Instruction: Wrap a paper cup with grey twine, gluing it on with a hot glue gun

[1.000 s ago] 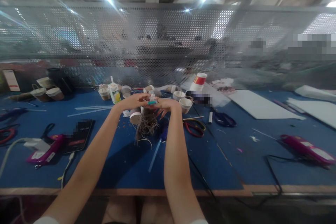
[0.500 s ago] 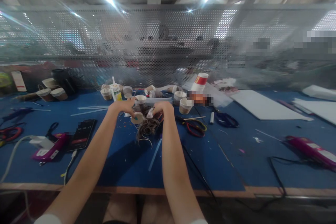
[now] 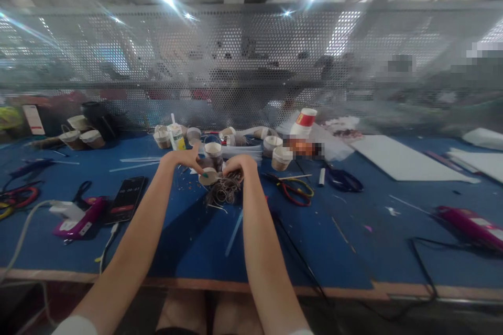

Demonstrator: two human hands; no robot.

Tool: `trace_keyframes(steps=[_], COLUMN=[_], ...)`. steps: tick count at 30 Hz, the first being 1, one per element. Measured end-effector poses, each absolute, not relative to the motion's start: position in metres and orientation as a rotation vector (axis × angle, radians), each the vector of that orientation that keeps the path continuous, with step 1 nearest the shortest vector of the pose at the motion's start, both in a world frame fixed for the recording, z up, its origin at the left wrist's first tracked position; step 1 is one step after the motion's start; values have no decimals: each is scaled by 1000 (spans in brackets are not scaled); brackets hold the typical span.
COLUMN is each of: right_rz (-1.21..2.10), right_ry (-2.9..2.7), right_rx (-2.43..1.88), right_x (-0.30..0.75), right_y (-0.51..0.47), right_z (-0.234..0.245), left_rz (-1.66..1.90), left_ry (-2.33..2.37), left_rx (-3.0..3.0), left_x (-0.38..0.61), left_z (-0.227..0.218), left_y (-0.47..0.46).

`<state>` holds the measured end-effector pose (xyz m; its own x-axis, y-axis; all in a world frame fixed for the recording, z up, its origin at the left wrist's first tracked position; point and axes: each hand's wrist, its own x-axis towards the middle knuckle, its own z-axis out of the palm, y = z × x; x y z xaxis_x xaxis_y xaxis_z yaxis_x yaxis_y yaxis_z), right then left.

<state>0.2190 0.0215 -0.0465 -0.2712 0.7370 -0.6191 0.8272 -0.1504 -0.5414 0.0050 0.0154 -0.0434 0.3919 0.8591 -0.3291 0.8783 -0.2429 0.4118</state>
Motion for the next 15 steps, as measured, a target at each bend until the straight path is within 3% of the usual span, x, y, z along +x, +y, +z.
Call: trace_keyframes(steps=[15], right_rz=[-1562], right_ry=[2392], right_rx=[2162], right_x=[268], right_y=[-6], right_z=[-3], left_rz=[-243], left_ry=[1694], left_rx=[2076], left_x=[19], left_z=[-21], left_y=[-5])
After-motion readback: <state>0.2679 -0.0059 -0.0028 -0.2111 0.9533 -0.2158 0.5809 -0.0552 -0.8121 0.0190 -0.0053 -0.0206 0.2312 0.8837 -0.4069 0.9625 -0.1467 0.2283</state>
